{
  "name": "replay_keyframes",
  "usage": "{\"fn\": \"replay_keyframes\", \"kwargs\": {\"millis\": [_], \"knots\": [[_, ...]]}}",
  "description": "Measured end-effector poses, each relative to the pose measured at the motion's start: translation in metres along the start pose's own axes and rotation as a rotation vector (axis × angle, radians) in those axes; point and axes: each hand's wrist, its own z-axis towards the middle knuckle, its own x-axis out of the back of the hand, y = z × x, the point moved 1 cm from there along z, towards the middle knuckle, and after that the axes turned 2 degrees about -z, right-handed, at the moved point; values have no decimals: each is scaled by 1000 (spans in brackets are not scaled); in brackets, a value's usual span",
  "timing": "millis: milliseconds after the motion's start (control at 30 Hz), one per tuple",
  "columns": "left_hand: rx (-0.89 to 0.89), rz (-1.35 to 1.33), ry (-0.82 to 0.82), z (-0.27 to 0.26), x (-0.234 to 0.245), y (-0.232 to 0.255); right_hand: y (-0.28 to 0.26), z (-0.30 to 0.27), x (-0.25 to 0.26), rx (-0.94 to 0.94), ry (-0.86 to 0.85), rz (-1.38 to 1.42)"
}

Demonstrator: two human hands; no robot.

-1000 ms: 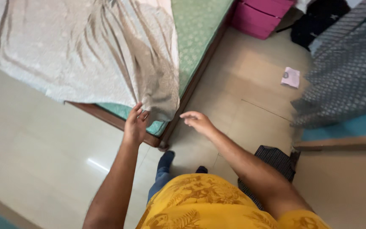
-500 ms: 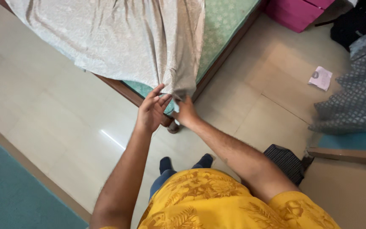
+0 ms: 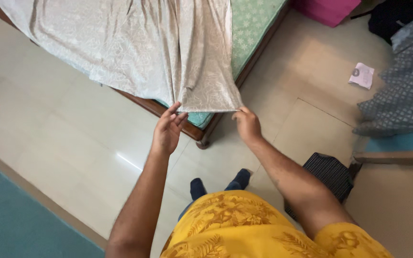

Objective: The person retrieves a folded bed sheet from a wardrobe and places it on a bed. They unfold the sheet completely, smooth it out, and then fold it back into a neat rectangle on the bed.

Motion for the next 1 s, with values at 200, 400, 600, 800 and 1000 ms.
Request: {"fn": "replay_keyframes", "kwargs": {"millis": [200,400,600,800,1000], "knots": [[105,67,13,1,51,-11,-11,-19,17,228,30,-68],[219,24,12,-16,90,-31,-13,-46,16,232,-183,-155],[325,21,109,-29,112,-34,4,-69,-11,173,-367,-147],[309,-222,207,-26,128,-32,24,-80,-46,132,-483,-113],[260,-202,173,-24,132,-14,33,-80,-58,106,-472,-47]]}}
